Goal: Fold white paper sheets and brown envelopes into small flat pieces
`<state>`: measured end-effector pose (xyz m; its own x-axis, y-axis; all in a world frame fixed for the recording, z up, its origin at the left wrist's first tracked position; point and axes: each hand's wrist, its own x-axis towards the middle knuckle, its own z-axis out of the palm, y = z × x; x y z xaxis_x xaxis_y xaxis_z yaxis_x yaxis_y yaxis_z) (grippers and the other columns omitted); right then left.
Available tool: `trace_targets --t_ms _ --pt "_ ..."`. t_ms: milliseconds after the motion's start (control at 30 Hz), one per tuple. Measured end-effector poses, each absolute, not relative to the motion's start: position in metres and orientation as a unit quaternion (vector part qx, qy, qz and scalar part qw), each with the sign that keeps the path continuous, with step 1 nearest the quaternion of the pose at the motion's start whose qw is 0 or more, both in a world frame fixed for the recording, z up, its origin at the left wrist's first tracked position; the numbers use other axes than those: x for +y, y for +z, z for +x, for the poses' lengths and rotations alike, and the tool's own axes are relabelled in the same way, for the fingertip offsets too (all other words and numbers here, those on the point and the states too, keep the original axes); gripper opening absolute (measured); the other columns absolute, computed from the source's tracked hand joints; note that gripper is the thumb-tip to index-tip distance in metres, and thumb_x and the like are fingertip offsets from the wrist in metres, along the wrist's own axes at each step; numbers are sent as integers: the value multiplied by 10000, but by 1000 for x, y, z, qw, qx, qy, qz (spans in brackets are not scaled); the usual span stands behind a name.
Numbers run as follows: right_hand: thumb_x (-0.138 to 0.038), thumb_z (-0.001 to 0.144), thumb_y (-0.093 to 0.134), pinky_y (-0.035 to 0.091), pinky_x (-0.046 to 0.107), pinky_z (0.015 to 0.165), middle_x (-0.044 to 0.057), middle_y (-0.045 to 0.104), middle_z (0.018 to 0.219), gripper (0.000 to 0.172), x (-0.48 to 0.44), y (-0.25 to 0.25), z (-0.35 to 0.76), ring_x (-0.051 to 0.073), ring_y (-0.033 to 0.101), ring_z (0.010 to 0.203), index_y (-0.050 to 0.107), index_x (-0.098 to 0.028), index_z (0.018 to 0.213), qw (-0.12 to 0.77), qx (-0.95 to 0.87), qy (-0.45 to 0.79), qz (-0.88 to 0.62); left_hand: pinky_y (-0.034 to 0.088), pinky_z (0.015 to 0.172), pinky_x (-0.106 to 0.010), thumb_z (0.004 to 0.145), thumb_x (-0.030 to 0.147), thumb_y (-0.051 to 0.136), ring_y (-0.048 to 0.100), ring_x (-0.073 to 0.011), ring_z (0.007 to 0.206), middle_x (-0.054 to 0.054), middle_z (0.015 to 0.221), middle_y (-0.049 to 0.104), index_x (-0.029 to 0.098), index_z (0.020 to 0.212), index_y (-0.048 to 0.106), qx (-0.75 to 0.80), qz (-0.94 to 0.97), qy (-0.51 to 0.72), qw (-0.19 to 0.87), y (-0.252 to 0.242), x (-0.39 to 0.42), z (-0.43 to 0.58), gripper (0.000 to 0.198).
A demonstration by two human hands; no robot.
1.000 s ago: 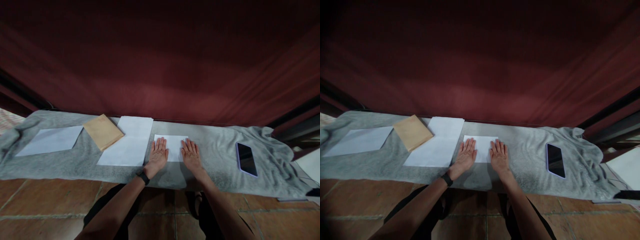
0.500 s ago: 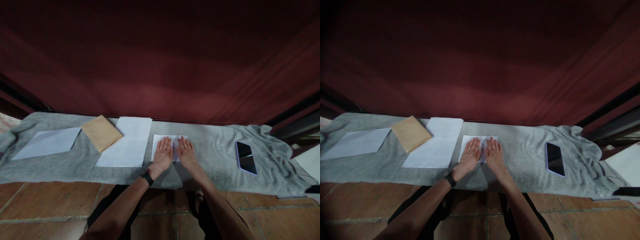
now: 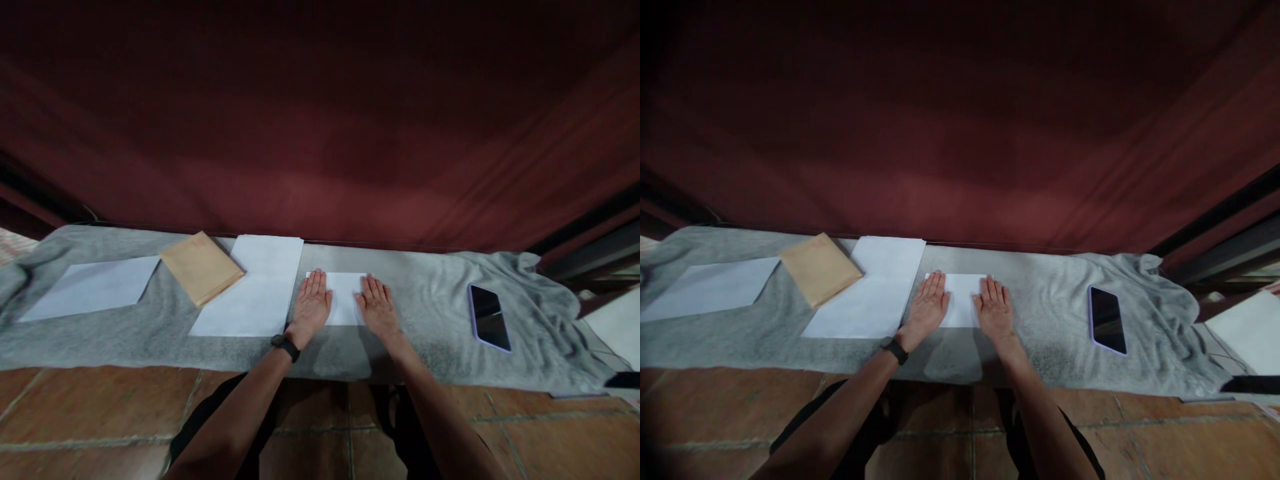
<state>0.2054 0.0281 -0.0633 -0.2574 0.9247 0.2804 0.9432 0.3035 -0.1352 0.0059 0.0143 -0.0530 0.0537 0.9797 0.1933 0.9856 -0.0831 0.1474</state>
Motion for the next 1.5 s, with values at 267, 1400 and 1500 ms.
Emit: trace_targets --t_ms 267,1400,1500 --pt "-249 992 391 459 372 997 197 687 1274 449 40 -44 229 270 646 1153 594 -80 1354 191 -717 46 -669 243 1247 -461 1035 366 274 279 -274 1523 -197 1606 344 15 1537 357 -690 -712 -130 18 -52 10 -2 618" --pt "-368 745 790 587 325 815 92 776 972 306 12 -4 267 186 725 849 725 -154 954 238 -420 726 -490 301 1238 -348 896 17 400 392 -124 1466 15 1559 472 283 1483 483 -458 -868 -132 -139 -23 -13 9 649" --pt "-401 714 790 584 352 837 70 777 974 335 26 -4 298 217 720 895 732 -189 966 276 -469 633 -551 321 1231 -328 824 -46 395 418 -104 1446 34 1534 501 296 1453 526 -425 -876 -155 -168 -20 -11 -3 728"
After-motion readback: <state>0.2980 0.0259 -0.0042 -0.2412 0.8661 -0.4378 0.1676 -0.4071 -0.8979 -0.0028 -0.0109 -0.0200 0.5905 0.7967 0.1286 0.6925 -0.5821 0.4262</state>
